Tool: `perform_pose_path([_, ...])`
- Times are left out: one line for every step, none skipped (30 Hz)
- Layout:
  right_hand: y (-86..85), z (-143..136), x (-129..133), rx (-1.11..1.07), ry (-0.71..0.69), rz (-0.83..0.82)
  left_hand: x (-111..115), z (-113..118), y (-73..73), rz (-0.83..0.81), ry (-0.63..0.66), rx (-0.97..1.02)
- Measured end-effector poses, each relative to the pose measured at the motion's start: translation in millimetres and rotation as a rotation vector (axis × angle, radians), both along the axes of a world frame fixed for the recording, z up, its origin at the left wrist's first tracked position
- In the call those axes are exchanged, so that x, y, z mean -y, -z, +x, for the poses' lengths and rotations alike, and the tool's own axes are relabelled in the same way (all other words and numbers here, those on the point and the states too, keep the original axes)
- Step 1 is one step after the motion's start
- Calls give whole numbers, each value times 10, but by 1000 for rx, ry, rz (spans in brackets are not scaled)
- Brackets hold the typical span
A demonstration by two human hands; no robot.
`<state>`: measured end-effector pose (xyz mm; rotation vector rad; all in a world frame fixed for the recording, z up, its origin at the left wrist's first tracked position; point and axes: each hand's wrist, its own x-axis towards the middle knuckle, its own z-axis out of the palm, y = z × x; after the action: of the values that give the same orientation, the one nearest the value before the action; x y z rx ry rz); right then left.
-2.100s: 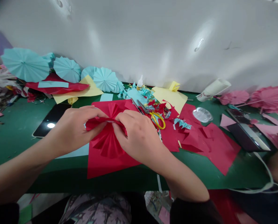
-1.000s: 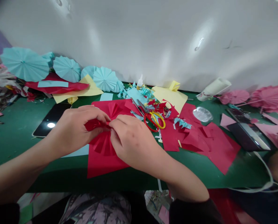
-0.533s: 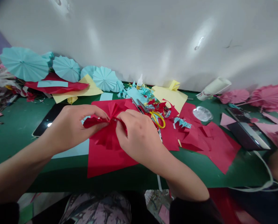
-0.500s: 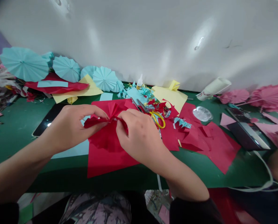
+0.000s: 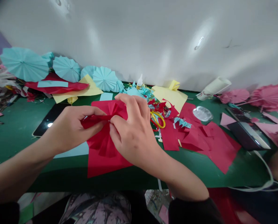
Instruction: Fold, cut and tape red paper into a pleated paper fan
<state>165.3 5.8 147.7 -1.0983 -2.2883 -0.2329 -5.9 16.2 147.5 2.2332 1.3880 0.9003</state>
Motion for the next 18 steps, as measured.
perform_pose_path([4, 3, -4, -3, 4, -2, 3, 2, -4, 3, 5, 0])
perform_pose_path([6, 7, -7, -3, 5, -5, 4, 3, -7, 6, 14, 0])
perform_pose_path([7, 11, -9, -2, 4, -9, 5, 3, -8, 11, 24, 1])
perform_pose_path([6, 14, -10, 2, 2, -13, 6, 3, -7, 16, 35, 3])
perform_pose_path([5, 17, -9, 7, -1, -19, 6, 2, -5, 21, 46, 4])
perform_pose_path([3, 20, -8, 14, -5, -27, 7, 2, -3, 24, 57, 2])
perform_pose_path([1, 22, -5, 19, -10, -37, 8, 2, 0, 28, 68, -2])
perform_pose_path([-2, 24, -2, 24, -14, -50, 9, 2, 3, 30, 78, -9])
perform_pose_path([-4, 25, 1, 26, -16, -64, 12, 4, 4, 30, 88, -18])
perform_pose_path([-5, 25, 5, 25, -15, -78, 15, 5, 6, 29, 99, -27])
perform_pose_path([-6, 24, 8, 21, -12, -91, 19, 7, 6, 24, 108, -33])
perform_pose_path([-6, 22, 11, 13, -7, -101, 23, 9, 6, 16, 116, -37])
perform_pose_path([-6, 20, 14, 4, 0, -110, 27, 11, 7, 8, 125, -38])
perform_pose_path([-5, 16, 17, -5, 6, -116, 32, 13, 7, 1, 132, -35])
perform_pose_path([-4, 13, 20, -12, 9, -122, 35, 15, 7, -1, 138, -29])
perform_pose_path([-3, 9, 22, -18, 12, -127, 38, 16, 8, -1, 142, -20])
perform_pose_path([-2, 5, 25, -23, 17, -135, 41, 18, 9, 0, 144, -12])
perform_pose_path([-2, 1, 27, -28, 24, -143, 43, 20, 11, 5, 145, -3])
